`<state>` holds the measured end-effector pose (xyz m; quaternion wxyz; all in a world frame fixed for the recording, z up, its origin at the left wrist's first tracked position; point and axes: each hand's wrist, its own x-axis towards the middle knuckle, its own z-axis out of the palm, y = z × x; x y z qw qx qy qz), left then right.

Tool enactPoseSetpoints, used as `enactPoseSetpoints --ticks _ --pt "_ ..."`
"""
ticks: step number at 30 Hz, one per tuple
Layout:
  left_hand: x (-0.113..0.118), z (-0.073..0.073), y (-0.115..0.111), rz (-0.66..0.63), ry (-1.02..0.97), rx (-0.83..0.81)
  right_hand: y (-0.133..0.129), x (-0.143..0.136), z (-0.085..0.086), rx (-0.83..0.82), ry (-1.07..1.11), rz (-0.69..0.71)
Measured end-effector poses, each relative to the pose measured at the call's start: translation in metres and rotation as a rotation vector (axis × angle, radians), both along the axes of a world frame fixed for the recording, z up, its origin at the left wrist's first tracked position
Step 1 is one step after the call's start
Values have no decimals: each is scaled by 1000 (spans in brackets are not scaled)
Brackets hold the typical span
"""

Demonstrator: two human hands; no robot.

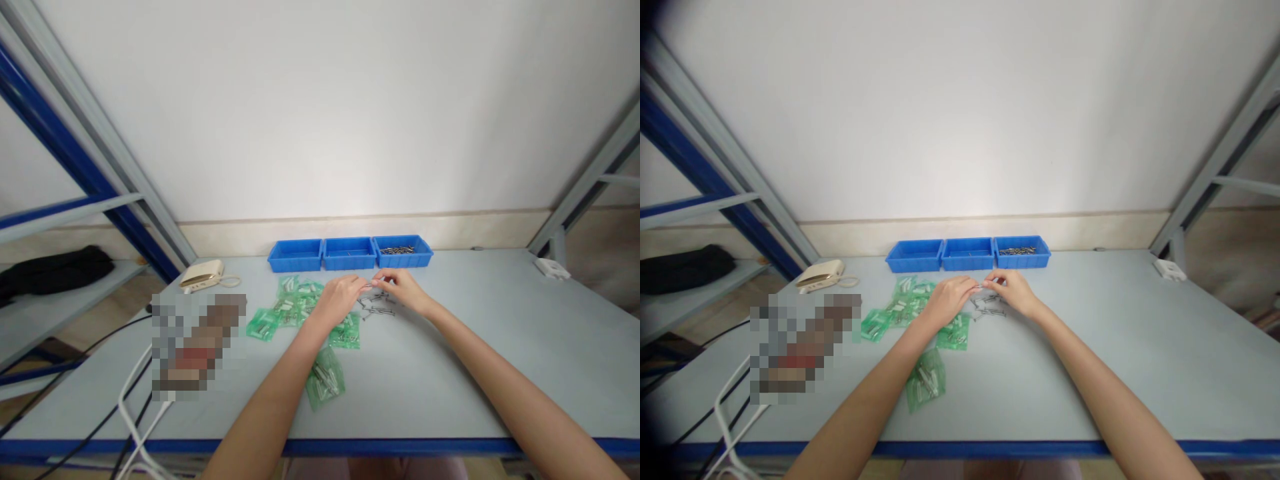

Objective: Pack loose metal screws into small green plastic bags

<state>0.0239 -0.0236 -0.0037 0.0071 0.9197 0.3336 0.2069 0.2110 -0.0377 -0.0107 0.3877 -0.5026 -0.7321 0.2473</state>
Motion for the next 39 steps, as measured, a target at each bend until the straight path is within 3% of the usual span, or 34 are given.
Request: enactPoseSetpoints --ticks 6,19,28,39 --pt "1 2 -2 68 -21 -45 -6 -2 4 -102 156 132" --pt "0 3 -3 96 -64 -103 -9 -5 6 137 -113 54" --pt "-2 1 -1 36 -197 -111 -9 0 9 -9 6 100" --pt "0 7 -5 92 -134 -165 -10 -1 12 126 -193 47"
